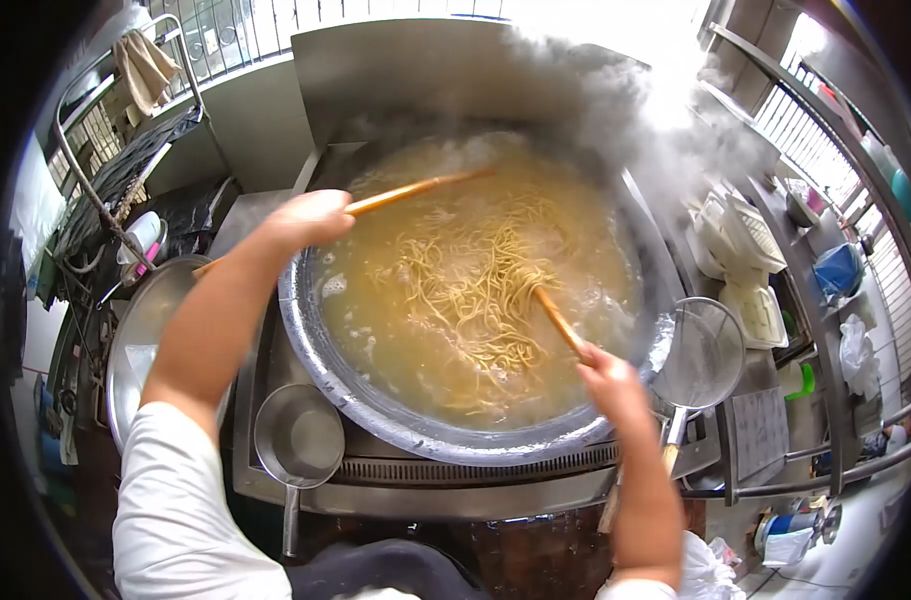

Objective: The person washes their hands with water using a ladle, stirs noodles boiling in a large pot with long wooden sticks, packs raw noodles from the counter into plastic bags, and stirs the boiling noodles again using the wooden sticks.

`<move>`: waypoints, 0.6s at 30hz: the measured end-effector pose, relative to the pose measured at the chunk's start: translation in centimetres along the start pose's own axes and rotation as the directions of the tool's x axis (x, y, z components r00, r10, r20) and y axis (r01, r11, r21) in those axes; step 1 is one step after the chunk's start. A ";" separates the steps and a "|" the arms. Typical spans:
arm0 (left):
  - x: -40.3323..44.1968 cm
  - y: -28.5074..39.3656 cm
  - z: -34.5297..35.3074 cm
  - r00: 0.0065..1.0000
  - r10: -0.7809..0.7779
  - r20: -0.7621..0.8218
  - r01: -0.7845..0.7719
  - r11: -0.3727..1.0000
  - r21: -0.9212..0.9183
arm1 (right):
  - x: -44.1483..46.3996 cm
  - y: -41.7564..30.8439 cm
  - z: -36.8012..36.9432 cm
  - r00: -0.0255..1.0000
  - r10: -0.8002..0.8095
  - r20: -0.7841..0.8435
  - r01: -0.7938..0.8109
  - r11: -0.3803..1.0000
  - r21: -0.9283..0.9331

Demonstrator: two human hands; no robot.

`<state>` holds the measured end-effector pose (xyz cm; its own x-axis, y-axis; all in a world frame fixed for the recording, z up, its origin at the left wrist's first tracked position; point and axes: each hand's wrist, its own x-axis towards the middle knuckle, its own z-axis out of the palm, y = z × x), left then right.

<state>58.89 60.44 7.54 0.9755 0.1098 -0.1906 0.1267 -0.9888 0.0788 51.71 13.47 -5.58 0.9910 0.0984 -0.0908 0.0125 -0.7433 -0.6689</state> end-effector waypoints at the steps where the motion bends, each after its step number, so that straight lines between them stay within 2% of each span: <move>1: 0.7 2.6 0.7 1.000 -0.002 0.031 0.000 0.999 0.040 | -2.9 -2.0 -6.0 0.994 0.053 0.091 -0.059 0.997 0.055; 2: 1.3 4.9 1.5 0.998 -0.007 0.061 0.002 0.997 0.076 | -5.9 -3.9 -11.8 0.990 0.098 0.105 -0.110 0.987 0.113; 3: 2.3 6.8 3.0 0.997 -0.001 0.072 -0.004 0.998 0.066 | -8.6 -4.2 -17.2 0.977 0.187 0.106 -0.196 0.977 0.081; 5: 3.9 9.9 5.8 0.996 0.041 0.076 -0.045 0.997 0.058 | -14.5 -4.3 -25.7 0.972 0.233 -0.036 -0.236 0.967 -0.099; 6: 4.0 11.3 6.7 0.995 0.076 0.071 -0.081 0.995 0.060 | -17.0 -5.3 -28.5 0.951 0.305 -0.046 -0.306 0.952 -0.006; 8: 3.1 13.6 8.1 0.982 0.160 0.101 -0.176 0.968 0.176 | -19.9 -5.5 -31.4 0.925 0.344 -0.162 -0.346 0.938 0.014; 9: 2.3 14.7 8.6 0.974 0.205 0.095 -0.224 0.932 0.285 | -19.2 -6.2 -31.1 0.928 0.336 -0.158 -0.347 0.937 -0.045; 11: 1.1 15.6 9.5 0.957 0.240 0.162 -0.277 0.923 0.269 | -16.0 -8.4 -29.4 0.939 0.310 -0.151 -0.333 0.929 -0.161; 13: -0.3 15.7 10.3 0.946 0.263 0.187 -0.304 0.921 0.243 | -10.4 -7.5 -26.3 0.973 0.227 -0.047 -0.229 0.906 -0.356; 14: -1.1 15.6 10.8 0.946 0.268 0.184 -0.306 0.925 0.227 | -7.2 -7.4 -23.5 0.995 0.103 -0.012 -0.092 0.826 -0.557; 15: -2.7 15.7 10.0 0.935 0.246 0.257 -0.313 0.912 0.266 | -4.2 -7.3 -19.7 0.999 -0.017 -0.048 -0.017 0.777 -0.629; 17: -4.1 15.2 11.5 0.936 0.235 0.262 -0.291 0.936 0.198 | 1.6 -8.7 -11.6 0.993 -0.075 -0.093 -0.020 0.662 -0.749; 18: -4.8 15.1 11.8 0.936 0.228 0.269 -0.275 0.949 0.154 | 3.8 -9.0 -8.7 0.983 -0.137 -0.125 -0.001 0.669 -0.743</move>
<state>53.99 43.79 -1.93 0.8936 -0.1498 -0.4232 -0.1762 -0.9841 -0.0237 56.55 14.73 6.52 0.9887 0.1161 0.0944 0.1065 -0.9892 0.1005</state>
